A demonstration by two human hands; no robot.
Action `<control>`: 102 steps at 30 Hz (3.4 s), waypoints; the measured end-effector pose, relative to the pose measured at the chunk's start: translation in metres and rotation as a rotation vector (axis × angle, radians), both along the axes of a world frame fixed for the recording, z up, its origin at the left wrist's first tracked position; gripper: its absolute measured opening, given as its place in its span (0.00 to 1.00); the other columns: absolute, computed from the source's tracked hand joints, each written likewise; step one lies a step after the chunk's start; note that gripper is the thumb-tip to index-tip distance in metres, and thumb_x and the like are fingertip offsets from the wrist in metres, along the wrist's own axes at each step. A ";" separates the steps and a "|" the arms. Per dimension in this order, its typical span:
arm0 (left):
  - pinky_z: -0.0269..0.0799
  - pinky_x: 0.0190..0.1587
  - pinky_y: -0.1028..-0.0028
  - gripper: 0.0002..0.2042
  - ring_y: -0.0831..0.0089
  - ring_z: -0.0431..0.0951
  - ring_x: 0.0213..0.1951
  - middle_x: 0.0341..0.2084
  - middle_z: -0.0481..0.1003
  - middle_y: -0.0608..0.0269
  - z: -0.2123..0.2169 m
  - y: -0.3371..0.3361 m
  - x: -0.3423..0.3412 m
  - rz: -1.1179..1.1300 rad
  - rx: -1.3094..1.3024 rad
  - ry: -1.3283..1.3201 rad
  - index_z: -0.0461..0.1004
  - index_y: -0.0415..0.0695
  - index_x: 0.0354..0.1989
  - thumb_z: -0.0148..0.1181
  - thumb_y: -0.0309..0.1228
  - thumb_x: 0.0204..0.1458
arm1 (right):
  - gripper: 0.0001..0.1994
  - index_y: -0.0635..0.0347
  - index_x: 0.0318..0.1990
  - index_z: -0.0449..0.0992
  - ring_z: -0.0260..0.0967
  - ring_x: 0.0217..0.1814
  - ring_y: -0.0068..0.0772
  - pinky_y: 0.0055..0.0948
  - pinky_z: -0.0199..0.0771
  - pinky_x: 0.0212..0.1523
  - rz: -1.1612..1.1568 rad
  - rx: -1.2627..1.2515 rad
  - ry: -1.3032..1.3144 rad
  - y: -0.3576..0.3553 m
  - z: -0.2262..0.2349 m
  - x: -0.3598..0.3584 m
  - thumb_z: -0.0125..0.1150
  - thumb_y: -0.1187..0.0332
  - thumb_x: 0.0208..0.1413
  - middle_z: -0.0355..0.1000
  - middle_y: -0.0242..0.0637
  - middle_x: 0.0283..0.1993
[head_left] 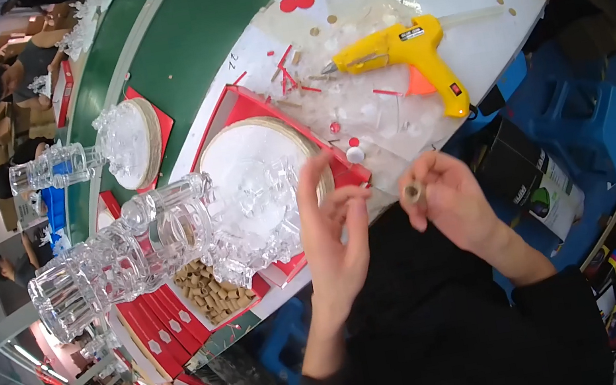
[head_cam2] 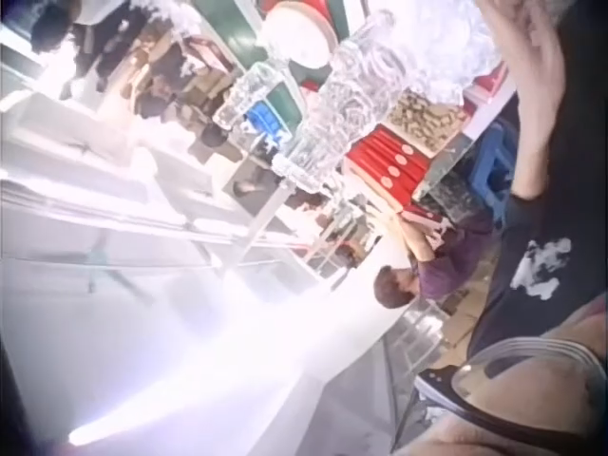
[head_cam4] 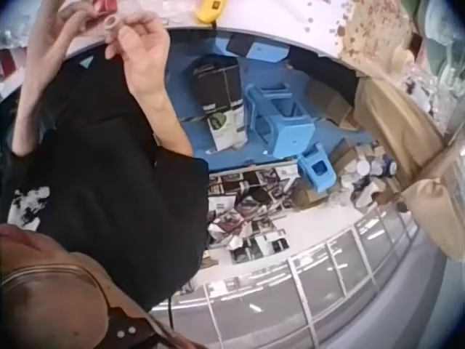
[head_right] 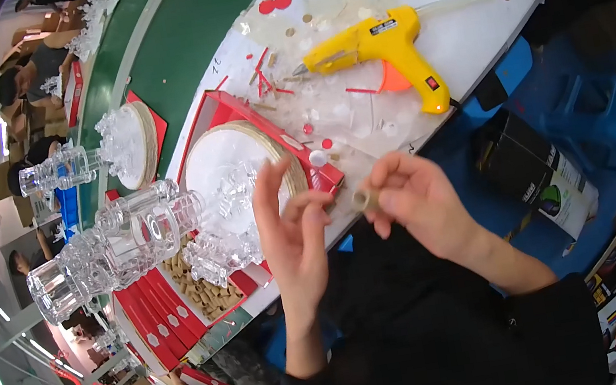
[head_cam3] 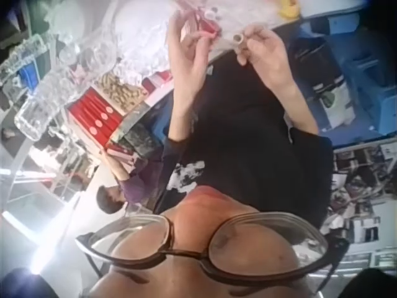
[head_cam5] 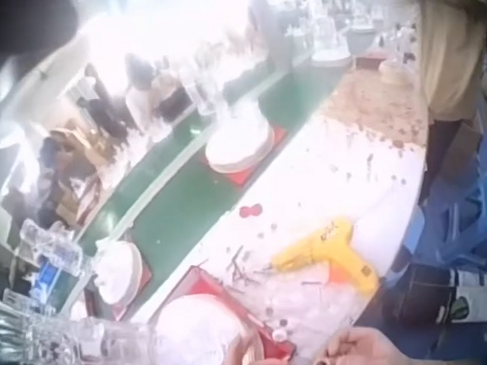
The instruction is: Assembling decorative crystal fixtures by gluing small components and placing them into boxes.
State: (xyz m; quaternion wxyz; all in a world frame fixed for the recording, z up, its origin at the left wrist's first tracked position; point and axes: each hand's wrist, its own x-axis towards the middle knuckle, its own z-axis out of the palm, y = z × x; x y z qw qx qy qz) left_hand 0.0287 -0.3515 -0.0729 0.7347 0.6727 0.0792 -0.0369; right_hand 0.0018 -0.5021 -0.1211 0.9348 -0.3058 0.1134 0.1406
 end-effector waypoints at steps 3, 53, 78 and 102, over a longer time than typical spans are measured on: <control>0.68 0.27 0.78 0.16 0.79 0.73 0.30 0.42 0.71 0.58 -0.007 0.001 0.020 -0.247 0.665 -0.174 0.69 0.35 0.47 0.59 0.17 0.48 | 0.12 0.57 0.39 0.64 0.67 0.39 0.25 0.22 0.70 0.32 -0.028 -0.027 -0.006 -0.002 -0.004 0.011 0.57 0.61 0.56 0.67 0.35 0.35; 0.76 0.41 0.75 0.12 0.67 0.81 0.36 0.32 0.80 0.53 -0.038 0.048 -0.010 -0.171 0.713 -0.477 0.77 0.34 0.36 0.67 0.15 0.40 | 0.10 0.65 0.34 0.75 0.74 0.41 0.34 0.26 0.72 0.44 0.065 -0.902 -0.613 0.013 -0.006 0.033 0.64 0.84 0.42 0.74 0.43 0.40; 0.76 0.36 0.75 0.14 0.64 0.81 0.34 0.33 0.79 0.53 -0.041 0.049 -0.008 -0.195 0.695 -0.498 0.76 0.36 0.36 0.68 0.17 0.38 | 0.10 0.63 0.31 0.76 0.74 0.41 0.35 0.27 0.73 0.42 0.112 -0.915 -0.666 0.012 -0.006 0.040 0.65 0.84 0.39 0.75 0.38 0.39; 0.77 0.36 0.76 0.13 0.70 0.81 0.32 0.35 0.79 0.54 -0.062 0.048 -0.024 0.002 0.541 -0.386 0.71 0.33 0.42 0.61 0.16 0.47 | 0.19 0.67 0.44 0.72 0.70 0.37 0.28 0.22 0.70 0.39 -0.152 -2.022 -0.316 -0.058 0.000 0.087 0.65 0.64 0.48 0.73 0.41 0.39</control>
